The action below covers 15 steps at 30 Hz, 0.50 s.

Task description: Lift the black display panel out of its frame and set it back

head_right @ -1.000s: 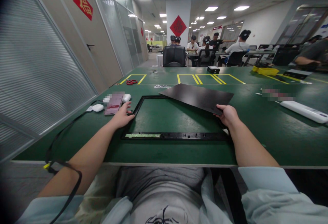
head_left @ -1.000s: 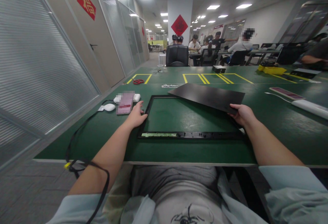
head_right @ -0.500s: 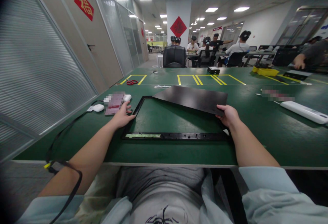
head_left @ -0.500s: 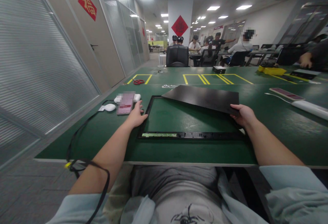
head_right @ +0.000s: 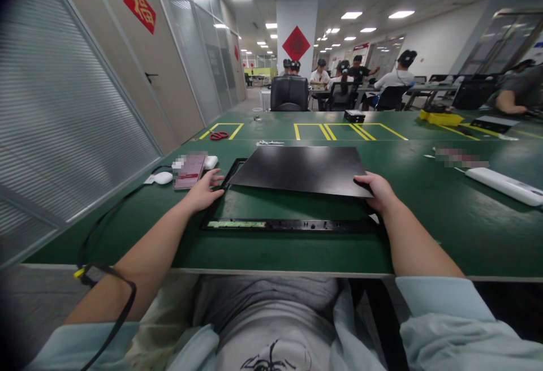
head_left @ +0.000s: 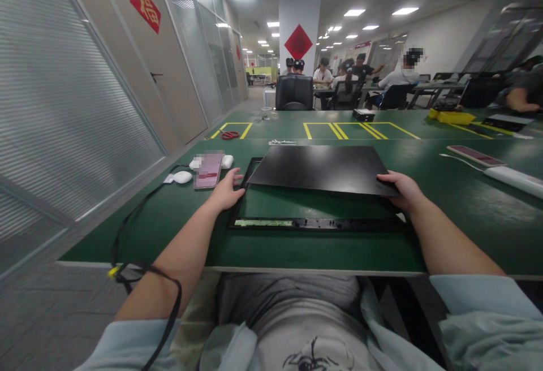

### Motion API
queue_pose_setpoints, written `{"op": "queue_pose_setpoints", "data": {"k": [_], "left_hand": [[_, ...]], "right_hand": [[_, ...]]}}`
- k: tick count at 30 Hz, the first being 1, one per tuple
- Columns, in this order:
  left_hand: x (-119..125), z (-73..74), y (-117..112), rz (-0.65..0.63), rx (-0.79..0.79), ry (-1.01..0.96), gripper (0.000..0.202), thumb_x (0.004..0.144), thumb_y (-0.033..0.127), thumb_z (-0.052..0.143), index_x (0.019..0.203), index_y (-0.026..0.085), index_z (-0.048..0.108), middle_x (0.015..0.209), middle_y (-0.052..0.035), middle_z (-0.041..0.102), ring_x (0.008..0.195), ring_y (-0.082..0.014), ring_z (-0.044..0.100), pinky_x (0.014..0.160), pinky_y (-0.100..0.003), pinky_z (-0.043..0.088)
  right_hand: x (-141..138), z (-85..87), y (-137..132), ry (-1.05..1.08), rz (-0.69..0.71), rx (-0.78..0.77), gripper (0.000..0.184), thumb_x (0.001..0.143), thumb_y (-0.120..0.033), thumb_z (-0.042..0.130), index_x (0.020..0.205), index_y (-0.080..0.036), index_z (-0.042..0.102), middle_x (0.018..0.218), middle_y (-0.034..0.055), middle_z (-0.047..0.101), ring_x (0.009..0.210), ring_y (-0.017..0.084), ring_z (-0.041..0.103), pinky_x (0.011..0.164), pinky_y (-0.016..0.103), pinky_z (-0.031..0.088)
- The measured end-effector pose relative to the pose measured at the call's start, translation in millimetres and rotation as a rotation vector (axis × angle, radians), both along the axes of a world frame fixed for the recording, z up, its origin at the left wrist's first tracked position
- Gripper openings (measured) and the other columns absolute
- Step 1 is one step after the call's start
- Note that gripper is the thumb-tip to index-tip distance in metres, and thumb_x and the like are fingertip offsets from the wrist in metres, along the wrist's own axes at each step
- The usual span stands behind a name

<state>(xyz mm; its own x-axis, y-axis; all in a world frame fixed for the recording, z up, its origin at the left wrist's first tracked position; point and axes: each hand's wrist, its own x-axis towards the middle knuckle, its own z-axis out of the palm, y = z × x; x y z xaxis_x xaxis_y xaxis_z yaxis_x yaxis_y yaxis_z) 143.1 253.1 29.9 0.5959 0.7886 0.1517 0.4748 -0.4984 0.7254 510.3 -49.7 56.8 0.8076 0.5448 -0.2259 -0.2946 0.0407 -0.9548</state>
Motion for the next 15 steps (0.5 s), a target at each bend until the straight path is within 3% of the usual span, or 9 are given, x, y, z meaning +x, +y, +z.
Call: {"op": "queue_pose_setpoints", "data": {"k": [8, 15], "left_hand": [[4, -3.3, 5, 0.016, -0.058, -0.066, 0.054, 0.078, 0.014, 0.058, 0.132, 0.018, 0.059, 0.132, -0.0112, 0.069, 0.12, -0.0228, 0.065, 0.107, -0.039, 0.048], [2, 8.5, -7, 0.04, 0.012, 0.027, 0.038, 0.088, 0.031, 0.055, 0.12, 0.018, 0.069, 0.124, -0.0088, 0.073, 0.116, -0.0256, 0.067, 0.106, -0.037, 0.047]], "right_hand": [[1, 2.3, -2, 0.037, 0.034, -0.001, 0.026, 0.066, -0.001, 0.062, 0.084, -0.019, 0.066, 0.065, 0.0035, 0.068, 0.053, 0.019, 0.065, 0.049, 0.029, 0.055], [1, 5.6, -6, 0.047, 0.047, -0.008, 0.027, 0.067, -0.001, 0.058, 0.085, -0.019, 0.066, 0.065, 0.0039, 0.068, 0.049, 0.018, 0.062, 0.045, 0.027, 0.053]]}}
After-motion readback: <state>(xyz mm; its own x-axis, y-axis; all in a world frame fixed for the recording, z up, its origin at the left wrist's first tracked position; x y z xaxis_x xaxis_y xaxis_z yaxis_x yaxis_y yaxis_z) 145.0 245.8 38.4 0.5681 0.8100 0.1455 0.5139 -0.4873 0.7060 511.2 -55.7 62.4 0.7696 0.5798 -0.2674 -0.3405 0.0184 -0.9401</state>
